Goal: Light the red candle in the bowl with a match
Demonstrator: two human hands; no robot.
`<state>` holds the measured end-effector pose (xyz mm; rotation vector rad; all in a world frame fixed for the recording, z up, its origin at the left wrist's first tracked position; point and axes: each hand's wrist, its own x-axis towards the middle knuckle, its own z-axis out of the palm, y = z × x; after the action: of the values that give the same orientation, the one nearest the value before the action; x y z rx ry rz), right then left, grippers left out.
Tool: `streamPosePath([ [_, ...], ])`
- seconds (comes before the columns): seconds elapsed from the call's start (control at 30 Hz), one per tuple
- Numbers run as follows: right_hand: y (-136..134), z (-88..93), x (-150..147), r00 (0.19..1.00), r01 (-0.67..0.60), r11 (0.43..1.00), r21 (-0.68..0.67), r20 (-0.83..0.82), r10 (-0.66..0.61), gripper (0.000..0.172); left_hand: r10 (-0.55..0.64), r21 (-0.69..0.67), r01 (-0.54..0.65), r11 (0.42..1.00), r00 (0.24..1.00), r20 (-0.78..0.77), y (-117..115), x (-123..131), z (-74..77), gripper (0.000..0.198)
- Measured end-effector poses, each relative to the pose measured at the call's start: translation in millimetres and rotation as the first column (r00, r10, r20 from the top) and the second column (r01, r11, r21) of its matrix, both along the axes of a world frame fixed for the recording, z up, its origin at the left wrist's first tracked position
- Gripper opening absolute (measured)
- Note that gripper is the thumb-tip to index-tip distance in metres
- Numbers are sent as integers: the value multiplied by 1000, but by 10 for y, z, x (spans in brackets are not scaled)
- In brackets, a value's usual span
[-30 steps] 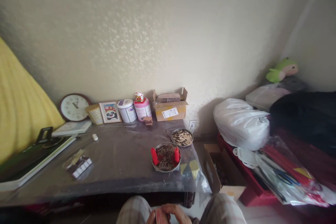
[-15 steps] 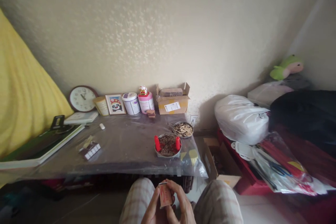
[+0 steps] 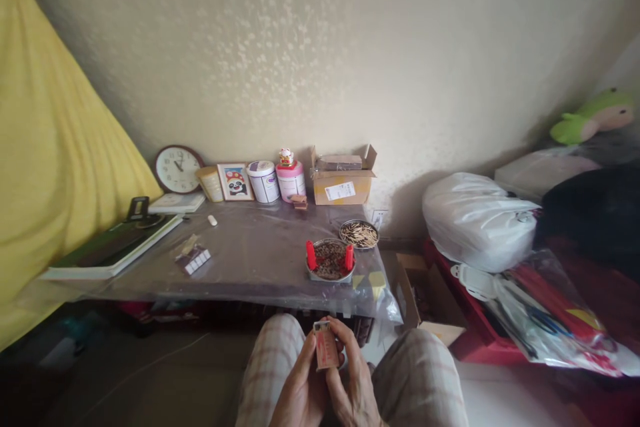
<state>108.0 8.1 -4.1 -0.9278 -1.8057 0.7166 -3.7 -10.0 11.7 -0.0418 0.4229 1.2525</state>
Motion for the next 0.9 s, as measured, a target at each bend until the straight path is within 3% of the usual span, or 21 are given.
streamPosePath([
  [0.37, -3, 9, -30, 1000, -23, 998, -56, -20, 22, 50, 5, -15, -6, 1000, 1000, -22, 13, 4, 107, 29],
  [0.53, 4, 27, 18, 997, -76, 986, -145, -41, 71, 49, 19, 4, -19, 1000, 998, -60, 19, -7, 72, 29],
  [0.63, 30, 117, 109, 984, -179, 944, -278, -75, 165, 53, 70, 50, -65, 997, 992, -107, 22, -43, 32, 25],
  [0.73, 106, 201, 178, 948, -298, 863, -409, -231, 218, 46, 90, 45, -85, 995, 986, -142, 5, -82, 9, 31],
  [0.83, 226, 202, 188, 914, -316, 807, -500, -389, 116, 29, 22, 3, -22, 1000, 976, -216, -21, -94, -14, 42],
  [0.9, 299, 164, 180, 909, -290, 794, -534, -413, 54, 28, -28, 17, 34, 999, 963, -269, -34, -85, -43, 42],
])
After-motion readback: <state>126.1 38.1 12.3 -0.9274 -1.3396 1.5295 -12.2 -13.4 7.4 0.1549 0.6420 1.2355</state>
